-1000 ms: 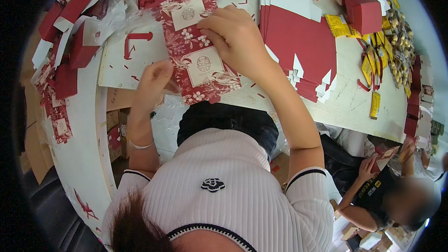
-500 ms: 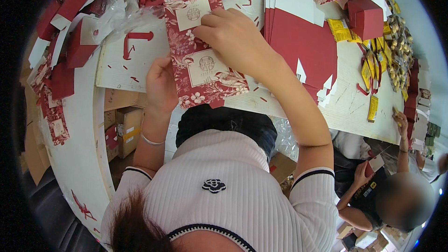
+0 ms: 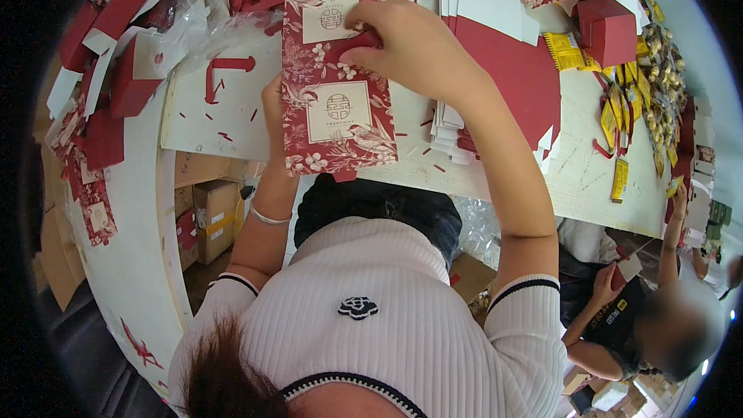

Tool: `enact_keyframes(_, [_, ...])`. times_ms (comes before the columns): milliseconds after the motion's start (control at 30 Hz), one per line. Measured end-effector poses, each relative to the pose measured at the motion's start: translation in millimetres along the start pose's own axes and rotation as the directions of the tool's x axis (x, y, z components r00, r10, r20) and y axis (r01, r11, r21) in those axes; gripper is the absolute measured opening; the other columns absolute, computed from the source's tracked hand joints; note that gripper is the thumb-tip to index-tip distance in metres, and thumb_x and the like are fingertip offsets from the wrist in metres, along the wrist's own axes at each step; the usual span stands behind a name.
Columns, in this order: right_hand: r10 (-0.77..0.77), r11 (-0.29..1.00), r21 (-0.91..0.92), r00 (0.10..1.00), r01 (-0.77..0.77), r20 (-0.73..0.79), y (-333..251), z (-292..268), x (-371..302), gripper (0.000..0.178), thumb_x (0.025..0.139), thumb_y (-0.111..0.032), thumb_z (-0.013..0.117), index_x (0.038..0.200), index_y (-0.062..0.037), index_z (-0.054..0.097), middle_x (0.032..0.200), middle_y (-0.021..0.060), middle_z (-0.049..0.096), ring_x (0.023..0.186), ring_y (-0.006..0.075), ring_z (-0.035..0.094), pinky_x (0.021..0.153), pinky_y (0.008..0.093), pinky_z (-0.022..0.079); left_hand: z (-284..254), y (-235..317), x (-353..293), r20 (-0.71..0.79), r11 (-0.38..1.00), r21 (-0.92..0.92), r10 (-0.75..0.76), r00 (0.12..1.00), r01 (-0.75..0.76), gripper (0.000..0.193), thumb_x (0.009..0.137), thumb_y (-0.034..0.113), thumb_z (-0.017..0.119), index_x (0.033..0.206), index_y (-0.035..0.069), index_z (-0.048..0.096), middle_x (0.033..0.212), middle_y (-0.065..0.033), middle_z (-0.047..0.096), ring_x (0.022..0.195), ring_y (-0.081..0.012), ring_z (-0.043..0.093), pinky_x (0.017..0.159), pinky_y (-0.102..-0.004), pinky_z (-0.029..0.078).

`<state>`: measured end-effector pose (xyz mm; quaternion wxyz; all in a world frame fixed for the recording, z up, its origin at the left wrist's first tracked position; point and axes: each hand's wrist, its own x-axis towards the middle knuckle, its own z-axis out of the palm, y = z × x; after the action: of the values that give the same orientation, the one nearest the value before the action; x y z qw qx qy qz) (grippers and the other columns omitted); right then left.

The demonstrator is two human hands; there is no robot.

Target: The person assembles small red decorative boxes by folding flat pieces into shape and securing them with small red tabs. The person repeatedly picks up flat pieces, folds them into box shapes, and places the finished boxes on the table.

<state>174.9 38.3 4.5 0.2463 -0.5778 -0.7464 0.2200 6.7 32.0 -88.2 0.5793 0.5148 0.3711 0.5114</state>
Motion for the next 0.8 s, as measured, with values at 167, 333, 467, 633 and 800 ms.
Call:
enact_keyframes(167, [-0.113, 0.985, 0.135, 0.993, 0.109, 0.025, 13.9, 5.6, 3.1, 0.015, 0.073, -0.003, 0.064, 0.086, -0.0021, 0.057, 0.078, 0.0074, 0.057, 0.070, 0.0160, 0.054, 0.065, 0.0266, 0.044, 4.6, 10.0, -1.5, 0.112, 0.918, -0.310, -0.224, 0.968, 0.248, 0.024, 0.087, 0.015, 0.042, 0.092, -0.005, 0.055, 0.086, -0.0092, 0.061, 0.071, -0.0123, 0.061, 0.060, -0.0248, 0.052])
enact_keyframes(333, [-0.199, 0.959, 0.212, 0.980, 0.190, 0.022, 7.9, 15.9, 13.4, 0.017, 0.074, 0.002, 0.061, 0.090, -0.0028, 0.057, 0.075, 0.0048, 0.055, 0.065, 0.0111, 0.051, 0.062, 0.0239, 0.044, 3.1, 16.8, -11.8, 0.159, 0.705, -0.578, -0.396, 0.904, 0.410, 0.026, 0.088, 0.016, 0.040, 0.100, -0.003, 0.053, 0.092, -0.0093, 0.060, 0.078, -0.0149, 0.062, 0.070, -0.0276, 0.052])
enact_keyframes(467, [-0.136, 0.914, 0.386, 0.991, 0.127, -0.004, 12.1, 6.5, 9.9, 0.028, 0.077, 0.000, 0.060, 0.104, -0.0054, 0.056, 0.085, 0.0007, 0.057, 0.071, 0.0069, 0.050, 0.063, 0.0225, 0.044, -21.7, 24.0, -6.0, 0.105, 0.950, 0.230, -0.239, 0.965, 0.210, 0.027, 0.086, 0.017, 0.040, 0.108, 0.004, 0.050, 0.103, -0.0105, 0.056, 0.087, -0.0178, 0.058, 0.068, -0.0299, 0.048])
enact_keyframes(633, [-0.279, 0.744, 0.577, 0.942, 0.336, -0.189, 0.9, 2.7, 6.2, 0.026, 0.081, 0.003, 0.053, 0.106, -0.0029, 0.054, 0.101, 0.0047, 0.057, 0.086, 0.0111, 0.056, 0.074, 0.0247, 0.045, -26.4, 59.4, 25.7, 0.281, 0.490, 0.623, 0.588, 0.759, -0.610, 0.025, 0.077, 0.015, 0.054, 0.099, 0.004, 0.054, 0.104, -0.0126, 0.056, 0.097, -0.0252, 0.052, 0.077, -0.0353, 0.042])
enact_keyframes(800, [0.015, 0.088, 0.989, 0.993, 0.119, -0.121, -32.1, -3.6, 0.4, 0.016, 0.079, -0.003, 0.056, 0.095, -0.0025, 0.054, 0.069, 0.0003, 0.058, 0.066, 0.0058, 0.055, 0.053, 0.0220, 0.043, -38.6, 92.4, 6.8, 0.276, 0.836, 0.334, 0.355, 0.893, -0.435, 0.025, 0.085, 0.013, 0.050, 0.103, -0.004, 0.053, 0.105, -0.0140, 0.056, 0.093, -0.0201, 0.056, 0.082, -0.0325, 0.043])
